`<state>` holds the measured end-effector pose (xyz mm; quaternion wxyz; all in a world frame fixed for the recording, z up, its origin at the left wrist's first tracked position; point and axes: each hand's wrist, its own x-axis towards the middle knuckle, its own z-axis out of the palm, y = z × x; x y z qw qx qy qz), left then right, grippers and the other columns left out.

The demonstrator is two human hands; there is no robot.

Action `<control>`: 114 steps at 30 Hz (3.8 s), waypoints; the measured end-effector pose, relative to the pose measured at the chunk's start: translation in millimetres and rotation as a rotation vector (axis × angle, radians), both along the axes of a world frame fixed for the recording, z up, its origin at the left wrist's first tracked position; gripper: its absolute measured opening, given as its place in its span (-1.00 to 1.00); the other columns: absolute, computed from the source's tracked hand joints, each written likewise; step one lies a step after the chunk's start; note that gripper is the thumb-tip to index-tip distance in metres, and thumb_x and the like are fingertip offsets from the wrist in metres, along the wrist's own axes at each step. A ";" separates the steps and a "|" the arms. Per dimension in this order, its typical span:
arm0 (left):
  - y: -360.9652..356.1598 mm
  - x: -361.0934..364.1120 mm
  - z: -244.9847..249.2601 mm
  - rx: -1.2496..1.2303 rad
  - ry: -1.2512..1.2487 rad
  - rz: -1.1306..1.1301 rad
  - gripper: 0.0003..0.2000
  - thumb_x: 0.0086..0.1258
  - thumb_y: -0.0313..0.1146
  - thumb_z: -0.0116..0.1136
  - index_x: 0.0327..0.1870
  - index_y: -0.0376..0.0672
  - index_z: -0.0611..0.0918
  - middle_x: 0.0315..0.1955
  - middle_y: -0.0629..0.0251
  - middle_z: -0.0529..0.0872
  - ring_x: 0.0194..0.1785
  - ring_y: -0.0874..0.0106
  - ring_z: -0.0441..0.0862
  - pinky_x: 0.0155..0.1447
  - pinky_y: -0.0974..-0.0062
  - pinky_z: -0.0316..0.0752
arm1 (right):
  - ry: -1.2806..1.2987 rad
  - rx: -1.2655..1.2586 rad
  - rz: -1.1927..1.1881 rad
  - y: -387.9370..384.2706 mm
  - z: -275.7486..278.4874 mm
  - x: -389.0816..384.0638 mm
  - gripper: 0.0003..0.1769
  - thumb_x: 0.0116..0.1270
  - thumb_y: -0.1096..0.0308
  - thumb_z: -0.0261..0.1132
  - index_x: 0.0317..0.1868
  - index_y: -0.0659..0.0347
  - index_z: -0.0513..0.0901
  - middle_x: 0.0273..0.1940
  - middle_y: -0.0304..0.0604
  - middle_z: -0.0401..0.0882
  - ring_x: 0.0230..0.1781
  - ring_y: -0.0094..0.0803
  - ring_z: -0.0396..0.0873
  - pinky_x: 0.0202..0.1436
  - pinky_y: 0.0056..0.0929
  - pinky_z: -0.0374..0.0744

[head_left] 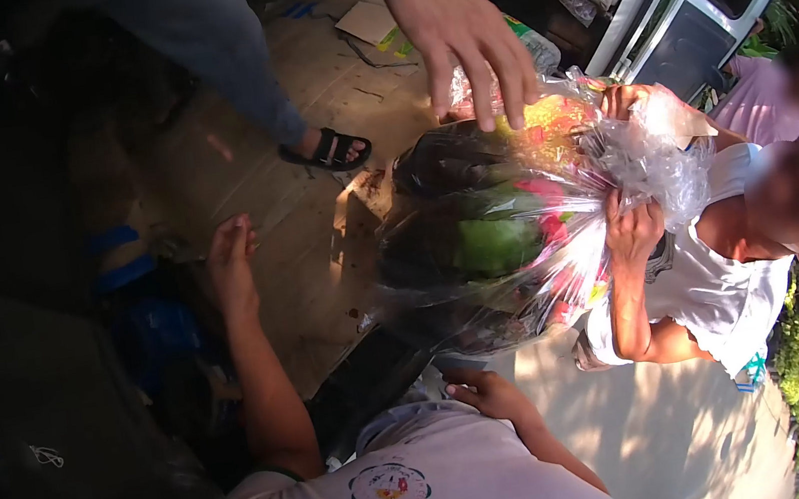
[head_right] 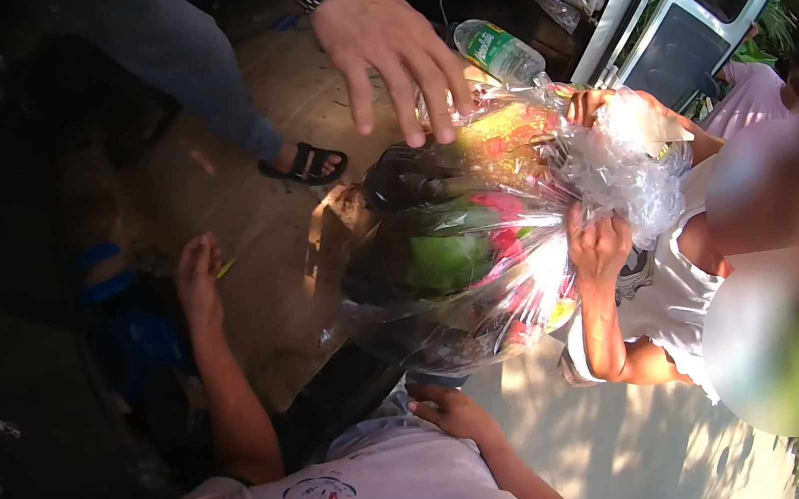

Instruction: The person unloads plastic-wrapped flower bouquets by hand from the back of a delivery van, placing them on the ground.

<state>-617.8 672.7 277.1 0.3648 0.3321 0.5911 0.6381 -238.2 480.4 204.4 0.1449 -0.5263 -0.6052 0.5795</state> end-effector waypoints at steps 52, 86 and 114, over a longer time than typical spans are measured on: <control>-62.8 64.1 -18.0 0.064 0.046 0.242 -0.83 0.52 -0.26 0.22 -0.08 -0.16 0.69 -0.30 0.54 0.65 -0.23 0.68 0.50 -0.13 0.66 0.37 | -0.121 0.140 -0.120 140.0 -108.5 190.7 -0.48 0.47 0.13 0.29 0.27 0.34 0.55 -0.02 0.08 0.71 0.00 -0.25 0.68 0.13 -0.34 0.57; -13.2 37.3 -24.0 -0.035 -0.036 0.156 -0.81 0.57 -0.24 0.13 0.00 -0.13 0.66 -0.18 0.55 0.66 -0.15 0.69 0.49 -0.05 0.68 0.38 | -0.191 0.191 -0.166 170.4 -100.6 173.7 -0.49 0.43 0.16 0.34 0.24 0.32 0.57 -0.06 0.08 0.73 -0.07 -0.21 0.71 0.03 -0.32 0.62; 12.8 34.5 -38.2 0.008 -0.068 0.154 -0.81 0.54 -0.23 0.18 -0.01 -0.12 0.68 -0.22 0.54 0.66 -0.18 0.70 0.51 -0.08 0.69 0.39 | -0.284 0.232 -0.232 164.4 -90.7 177.3 -0.49 0.42 0.13 0.35 0.26 0.25 0.58 0.00 0.10 0.73 -0.04 -0.15 0.72 0.03 -0.27 0.63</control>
